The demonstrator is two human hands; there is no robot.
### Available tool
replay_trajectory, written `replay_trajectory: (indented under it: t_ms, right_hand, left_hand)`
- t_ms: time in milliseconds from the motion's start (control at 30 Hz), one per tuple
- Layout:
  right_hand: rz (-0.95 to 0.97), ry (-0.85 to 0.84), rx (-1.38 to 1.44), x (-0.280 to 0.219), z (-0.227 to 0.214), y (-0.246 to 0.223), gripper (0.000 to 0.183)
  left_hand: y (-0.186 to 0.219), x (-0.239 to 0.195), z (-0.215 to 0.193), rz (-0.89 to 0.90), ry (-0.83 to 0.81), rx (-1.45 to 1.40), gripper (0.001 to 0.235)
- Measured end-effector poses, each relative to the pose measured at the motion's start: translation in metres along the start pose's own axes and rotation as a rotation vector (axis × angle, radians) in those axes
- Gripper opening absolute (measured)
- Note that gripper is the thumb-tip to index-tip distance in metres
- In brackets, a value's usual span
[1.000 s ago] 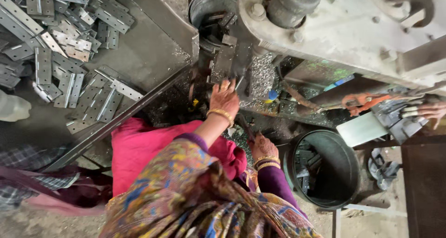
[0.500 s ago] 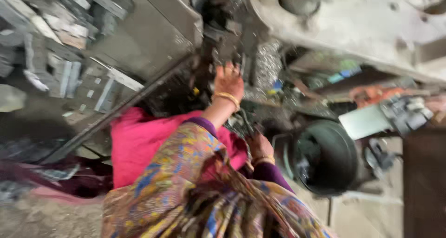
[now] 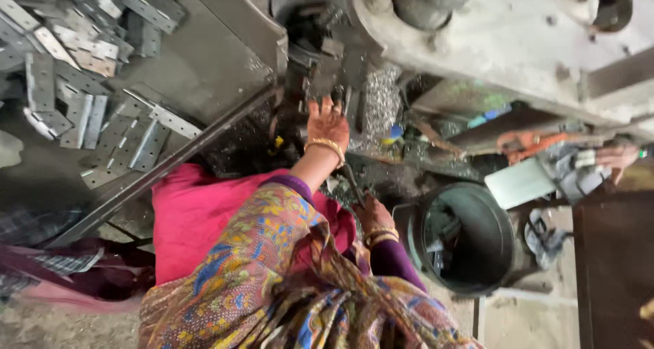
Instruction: The person picks up metal hinges one by one from a tray, places them into a machine die, operates the machine to punch or press them, and then places the processed hinges into a second container.
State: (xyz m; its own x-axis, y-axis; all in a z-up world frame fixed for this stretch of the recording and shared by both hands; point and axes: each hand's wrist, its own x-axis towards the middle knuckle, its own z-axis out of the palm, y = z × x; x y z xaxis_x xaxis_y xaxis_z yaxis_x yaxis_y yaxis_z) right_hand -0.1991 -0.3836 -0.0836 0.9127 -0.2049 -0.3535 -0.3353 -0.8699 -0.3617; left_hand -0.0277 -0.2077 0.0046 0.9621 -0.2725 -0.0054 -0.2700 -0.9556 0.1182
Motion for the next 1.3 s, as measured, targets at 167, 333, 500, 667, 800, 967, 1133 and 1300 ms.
replay_trajectory:
  t_ms: [167, 333, 500, 667, 800, 967, 1133, 1300]
  right_hand:
    - [-0.033, 0.043, -0.069, 0.013, 0.036, 0.033, 0.040]
    - [-0.233, 0.164, 0.135, 0.024, 0.070, 0.052, 0.033]
    - [-0.053, 0.080, 0.018, 0.031, 0.053, 0.060, 0.038]
    - [-0.155, 0.136, 0.089, 0.030, 0.056, 0.045, 0.042]
    - [-0.199, 0.107, 0.173, 0.025, 0.065, 0.049, 0.045]
    - [-0.103, 0.105, 0.064, 0.017, 0.072, 0.058, 0.047]
    - [-0.187, 0.105, 0.133, 0.033, 0.058, 0.043, 0.044]
    - [-0.059, 0.126, 0.045, 0.020, 0.059, 0.058, 0.040]
  left_hand:
    - [0.000, -0.011, -0.006, 0.025, -0.092, 0.097, 0.043]
    - [-0.005, -0.006, -0.018, 0.021, 0.092, 0.042, 0.047]
    - [-0.004, 0.009, 0.005, 0.023, -0.110, 0.135, 0.043]
    - [0.007, 0.034, 0.022, -0.034, 0.213, 0.044, 0.049]
    - [-0.003, 0.024, 0.019, 0.049, 0.037, 0.075, 0.045]
    - [0.002, 0.007, 0.001, 0.041, -0.061, 0.122, 0.042]
    - [-0.008, 0.026, -0.016, 0.037, -0.012, 0.092, 0.042]
    - [-0.003, 0.027, 0.006, 0.017, -0.062, 0.167, 0.044]
